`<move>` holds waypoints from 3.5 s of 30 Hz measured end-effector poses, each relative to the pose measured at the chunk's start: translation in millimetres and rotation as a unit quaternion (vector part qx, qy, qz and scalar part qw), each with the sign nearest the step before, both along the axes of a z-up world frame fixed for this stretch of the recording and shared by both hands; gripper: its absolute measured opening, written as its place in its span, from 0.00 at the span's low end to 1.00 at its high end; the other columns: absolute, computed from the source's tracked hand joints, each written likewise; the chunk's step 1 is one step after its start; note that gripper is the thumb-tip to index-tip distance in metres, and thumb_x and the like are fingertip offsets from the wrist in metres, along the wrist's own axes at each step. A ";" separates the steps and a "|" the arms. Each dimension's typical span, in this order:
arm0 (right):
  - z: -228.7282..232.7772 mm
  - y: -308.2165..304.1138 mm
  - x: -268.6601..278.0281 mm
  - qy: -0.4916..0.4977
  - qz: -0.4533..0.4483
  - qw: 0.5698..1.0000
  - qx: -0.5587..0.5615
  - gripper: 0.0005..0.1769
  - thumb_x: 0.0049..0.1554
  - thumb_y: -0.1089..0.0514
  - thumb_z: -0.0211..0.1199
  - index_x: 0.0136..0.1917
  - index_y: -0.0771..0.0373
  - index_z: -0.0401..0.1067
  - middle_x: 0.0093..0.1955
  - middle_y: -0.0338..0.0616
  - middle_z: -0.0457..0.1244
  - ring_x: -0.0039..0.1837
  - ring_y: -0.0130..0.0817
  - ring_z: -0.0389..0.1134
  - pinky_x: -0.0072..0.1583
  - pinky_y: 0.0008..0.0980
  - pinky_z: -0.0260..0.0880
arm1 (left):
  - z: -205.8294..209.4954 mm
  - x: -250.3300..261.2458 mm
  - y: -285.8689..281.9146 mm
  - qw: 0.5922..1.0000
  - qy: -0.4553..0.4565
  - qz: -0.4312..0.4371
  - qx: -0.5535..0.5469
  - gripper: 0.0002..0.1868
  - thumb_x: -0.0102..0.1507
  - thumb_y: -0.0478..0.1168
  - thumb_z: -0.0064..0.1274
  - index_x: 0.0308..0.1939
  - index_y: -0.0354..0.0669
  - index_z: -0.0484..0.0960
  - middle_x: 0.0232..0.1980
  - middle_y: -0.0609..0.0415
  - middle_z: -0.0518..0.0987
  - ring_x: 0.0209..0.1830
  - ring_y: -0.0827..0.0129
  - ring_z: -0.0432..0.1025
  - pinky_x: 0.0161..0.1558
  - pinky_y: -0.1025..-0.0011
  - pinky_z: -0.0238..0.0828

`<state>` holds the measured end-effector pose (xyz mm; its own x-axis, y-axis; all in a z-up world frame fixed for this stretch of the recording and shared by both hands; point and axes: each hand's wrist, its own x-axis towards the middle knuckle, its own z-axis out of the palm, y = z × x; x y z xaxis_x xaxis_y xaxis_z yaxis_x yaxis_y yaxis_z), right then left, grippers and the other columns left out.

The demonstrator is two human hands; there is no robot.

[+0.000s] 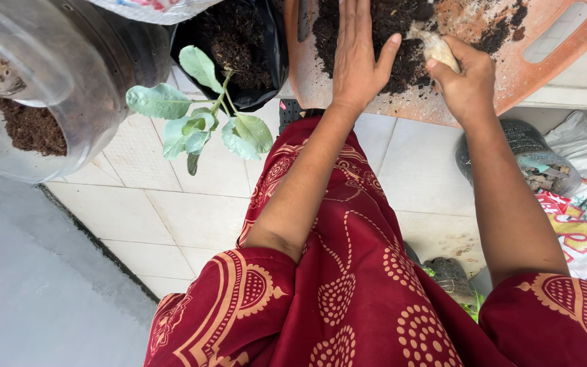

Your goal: Planting a seedling from a plastic cup into a black polybag with soil.

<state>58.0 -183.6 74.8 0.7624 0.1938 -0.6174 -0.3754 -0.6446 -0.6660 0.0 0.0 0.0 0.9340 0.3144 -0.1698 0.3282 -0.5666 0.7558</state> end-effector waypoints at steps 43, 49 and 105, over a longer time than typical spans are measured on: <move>133.2 153.5 54.6 -0.029 0.495 0.857 -0.140 0.27 0.57 0.41 0.66 0.67 0.49 0.78 0.49 0.56 0.71 0.53 0.57 0.72 0.61 0.55 0.67 | 104.4 -93.4 225.4 0.989 -0.128 0.064 -0.041 0.28 0.77 0.52 0.29 0.64 0.35 0.77 0.68 0.40 0.76 0.73 0.45 0.68 0.76 0.57 0.63; 124.3 209.4 65.2 0.089 0.518 0.831 -0.183 0.25 0.60 0.41 0.63 0.66 0.53 0.78 0.47 0.57 0.72 0.48 0.49 0.73 0.56 0.52 0.70 | 116.2 -89.6 228.2 0.986 -0.127 0.066 -0.082 0.26 0.76 0.50 0.31 0.64 0.35 0.78 0.67 0.41 0.77 0.72 0.48 0.70 0.74 0.59 0.65; 187.2 91.0 59.5 -0.114 0.522 0.805 -0.258 0.35 0.55 0.40 0.69 0.74 0.48 0.73 0.45 0.54 0.72 0.50 0.52 0.73 0.55 0.48 0.72 | 49.4 -156.1 137.3 0.702 0.099 0.562 -0.426 0.33 0.63 0.26 0.48 0.73 0.31 0.57 0.46 0.39 0.75 0.32 0.63 0.79 0.31 0.69 0.77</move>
<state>117.5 -92.7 262.1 0.4554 0.5645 -0.6884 0.6439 -0.7429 -0.1832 -156.1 137.3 49.4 0.1092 0.5396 -0.8348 0.3527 0.7642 0.5401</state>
